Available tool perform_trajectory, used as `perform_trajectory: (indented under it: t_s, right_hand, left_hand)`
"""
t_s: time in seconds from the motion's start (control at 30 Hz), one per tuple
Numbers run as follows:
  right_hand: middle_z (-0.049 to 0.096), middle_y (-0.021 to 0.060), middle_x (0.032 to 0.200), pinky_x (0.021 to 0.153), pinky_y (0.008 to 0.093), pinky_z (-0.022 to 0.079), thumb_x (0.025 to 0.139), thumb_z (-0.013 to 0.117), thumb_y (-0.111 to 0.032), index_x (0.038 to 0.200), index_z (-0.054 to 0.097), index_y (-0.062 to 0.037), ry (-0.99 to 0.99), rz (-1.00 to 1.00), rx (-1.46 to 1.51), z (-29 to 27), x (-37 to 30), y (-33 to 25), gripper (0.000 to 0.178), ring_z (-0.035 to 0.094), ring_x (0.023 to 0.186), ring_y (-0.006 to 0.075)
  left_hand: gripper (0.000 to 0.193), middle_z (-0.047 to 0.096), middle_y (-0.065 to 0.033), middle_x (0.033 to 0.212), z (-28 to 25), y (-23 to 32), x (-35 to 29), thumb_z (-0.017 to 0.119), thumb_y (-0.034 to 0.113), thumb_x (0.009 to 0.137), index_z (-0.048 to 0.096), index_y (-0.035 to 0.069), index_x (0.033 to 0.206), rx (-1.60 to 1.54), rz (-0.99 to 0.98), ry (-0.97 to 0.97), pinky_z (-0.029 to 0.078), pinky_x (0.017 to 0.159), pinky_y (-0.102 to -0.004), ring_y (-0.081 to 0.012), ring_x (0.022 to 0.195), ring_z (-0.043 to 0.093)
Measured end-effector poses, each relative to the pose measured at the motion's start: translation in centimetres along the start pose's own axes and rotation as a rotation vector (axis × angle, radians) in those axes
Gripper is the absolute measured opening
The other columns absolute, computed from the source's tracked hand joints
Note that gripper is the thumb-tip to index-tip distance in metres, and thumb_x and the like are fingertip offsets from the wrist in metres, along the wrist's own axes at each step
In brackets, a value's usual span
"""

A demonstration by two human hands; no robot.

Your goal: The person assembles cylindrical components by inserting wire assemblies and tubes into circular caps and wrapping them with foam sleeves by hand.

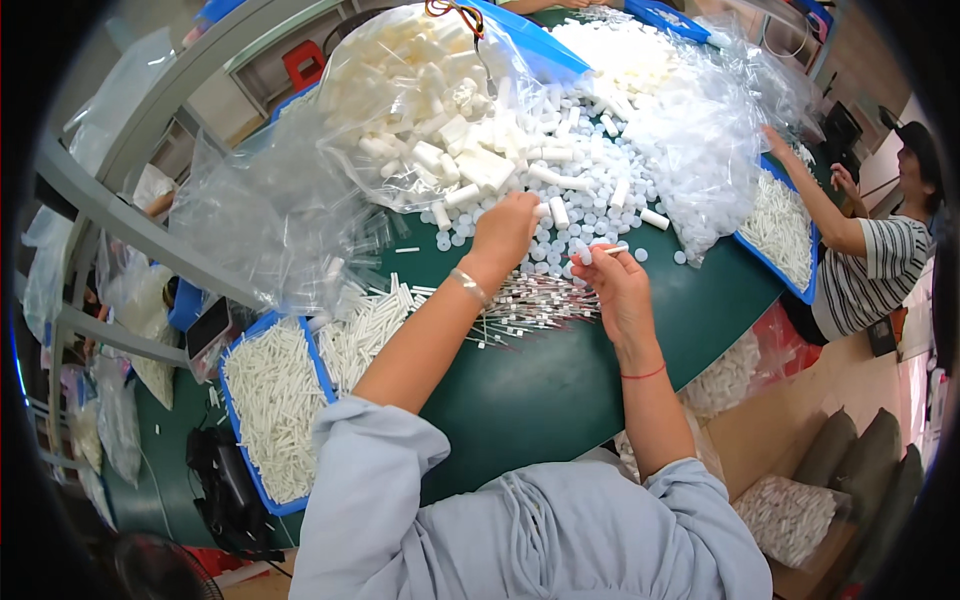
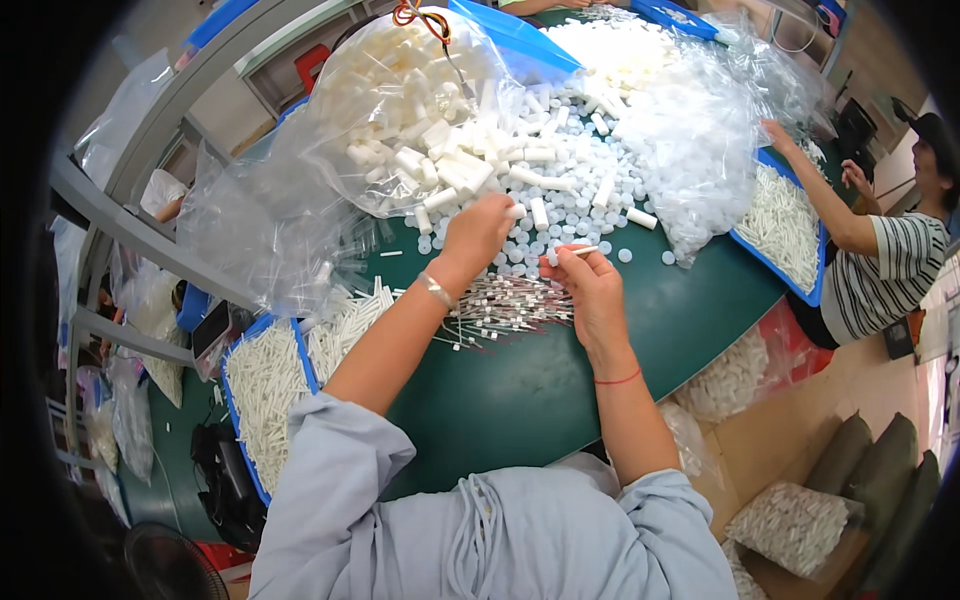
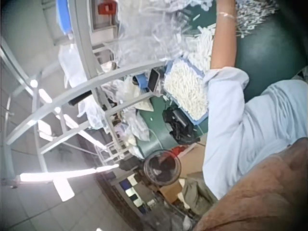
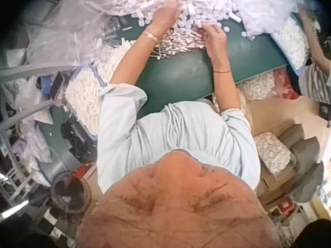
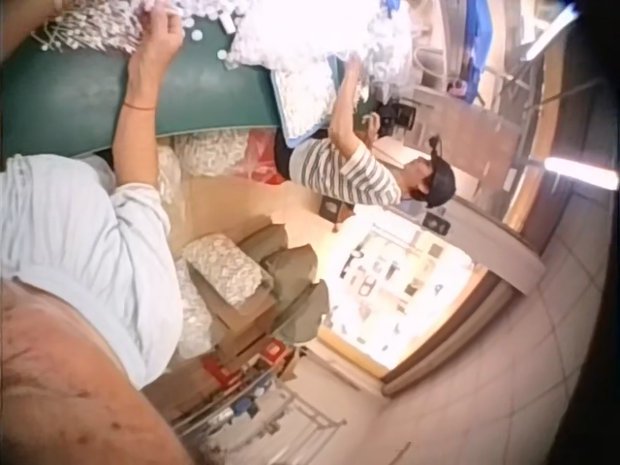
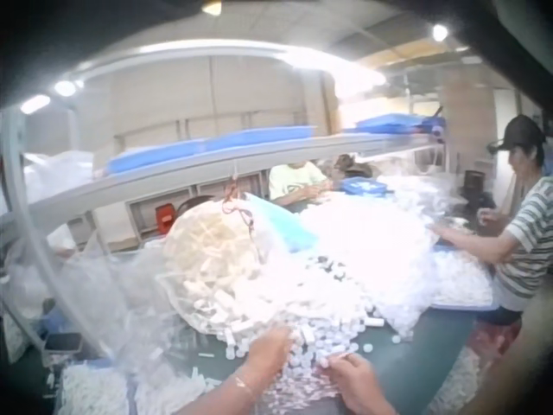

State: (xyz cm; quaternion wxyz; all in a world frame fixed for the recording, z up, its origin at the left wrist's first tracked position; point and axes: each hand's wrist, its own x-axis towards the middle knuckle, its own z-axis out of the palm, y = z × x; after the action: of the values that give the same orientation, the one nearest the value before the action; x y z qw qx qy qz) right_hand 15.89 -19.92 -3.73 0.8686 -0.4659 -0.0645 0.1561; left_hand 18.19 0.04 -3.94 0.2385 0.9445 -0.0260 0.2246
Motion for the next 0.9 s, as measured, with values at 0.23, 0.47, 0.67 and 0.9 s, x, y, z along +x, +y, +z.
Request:
perform_trajectory:
  t_s: [0.23,0.47,0.67,0.9]
  right_hand:
    - [0.067,0.0117,0.097,0.083,0.0299,0.053,0.094,0.059,-0.014,0.089,0.059,-0.0020,-0.066,0.000,-0.101,1.2,-0.8,0.2,0.013,0.065,0.090,0.0175]
    - [0.066,0.0065,0.095,0.071,0.0208,0.048,0.091,0.061,-0.004,0.106,0.065,0.0023,-0.445,-0.182,-0.530,5.0,-5.3,0.6,0.017,0.063,0.083,0.0099]
    - [0.065,0.0062,0.090,0.066,0.0246,0.050,0.086,0.065,-0.003,0.103,0.066,0.0018,-0.513,-0.242,-0.557,7.4,-7.9,0.7,0.017,0.062,0.081,0.0100]
    - [0.065,0.0114,0.087,0.066,0.0282,0.052,0.082,0.066,0.001,0.094,0.065,0.0010,-0.505,-0.564,-0.902,7.4,-9.2,1.9,0.012,0.065,0.077,0.0221]
  left_hand:
    - [0.027,0.060,-0.0026,0.076,-6.9,3.4,-8.6,0.056,0.022,0.096,0.062,-0.002,0.107,-0.700,-0.447,-0.121,0.045,0.060,-0.0229,-0.0072,0.064,0.054]
    - [0.032,0.058,-0.0022,0.083,-10.6,5.3,-16.1,0.050,0.021,0.099,0.053,-0.001,0.123,-1.238,-0.605,-0.164,0.042,0.058,-0.0196,-0.0063,0.066,0.051]
    - [0.036,0.062,-0.0055,0.095,-11.2,6.3,-18.5,0.053,0.018,0.098,0.049,-0.001,0.128,-1.500,-0.661,-0.090,0.044,0.059,-0.0197,-0.0061,0.066,0.051]
    - [0.032,0.066,-0.0021,0.092,-11.2,6.5,-20.3,0.058,0.019,0.095,0.059,0.000,0.121,-1.291,-0.727,-0.066,0.041,0.054,-0.0172,-0.0034,0.061,0.050]
